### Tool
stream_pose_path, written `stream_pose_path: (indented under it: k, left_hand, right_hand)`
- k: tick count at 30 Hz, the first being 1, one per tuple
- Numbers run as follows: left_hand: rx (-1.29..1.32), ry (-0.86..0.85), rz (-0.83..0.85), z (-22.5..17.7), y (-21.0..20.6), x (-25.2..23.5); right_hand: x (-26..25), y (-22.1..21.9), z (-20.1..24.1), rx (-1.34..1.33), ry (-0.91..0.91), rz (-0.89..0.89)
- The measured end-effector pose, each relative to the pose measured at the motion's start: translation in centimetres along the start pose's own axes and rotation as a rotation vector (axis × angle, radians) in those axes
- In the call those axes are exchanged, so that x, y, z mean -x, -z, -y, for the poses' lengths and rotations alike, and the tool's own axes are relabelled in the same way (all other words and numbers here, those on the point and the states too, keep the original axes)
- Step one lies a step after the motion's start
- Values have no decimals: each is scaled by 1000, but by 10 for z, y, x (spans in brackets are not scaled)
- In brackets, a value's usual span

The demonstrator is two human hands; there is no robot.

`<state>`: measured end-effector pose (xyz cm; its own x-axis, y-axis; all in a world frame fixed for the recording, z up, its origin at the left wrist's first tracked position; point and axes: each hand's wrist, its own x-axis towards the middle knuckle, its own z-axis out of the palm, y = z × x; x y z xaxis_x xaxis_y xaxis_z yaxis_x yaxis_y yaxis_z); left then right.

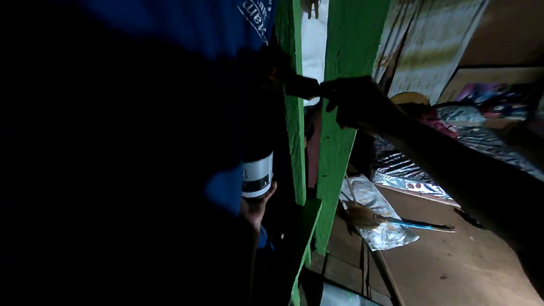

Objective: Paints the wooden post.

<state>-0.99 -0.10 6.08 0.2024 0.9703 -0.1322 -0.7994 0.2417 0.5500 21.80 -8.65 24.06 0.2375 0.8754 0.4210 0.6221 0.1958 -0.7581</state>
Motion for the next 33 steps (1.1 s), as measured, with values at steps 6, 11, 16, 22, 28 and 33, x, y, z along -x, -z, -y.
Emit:
stream_pose_path:
  k: [6,11,16,22,28,33]
  left_hand:
    - [-11,11,82,6,8,-8]
    - [-44,11,118,5,6,-6]
    - [-71,10,111,3,6,-7]
    - [-56,22,112,5,9,-12]
    - [-30,46,88,7,10,-11]
    - [52,47,55,9,16,-13]
  right_hand:
    - [-37,17,21,-152,211,-105]
    - [-18,-11,-19,0,121,-100]
    - [33,-52,-83,126,-81,99]
    - [48,-69,-75,269,189,-89]
    - [34,-94,-100,305,246,-204]
    - [81,-133,-156,403,19,-48]
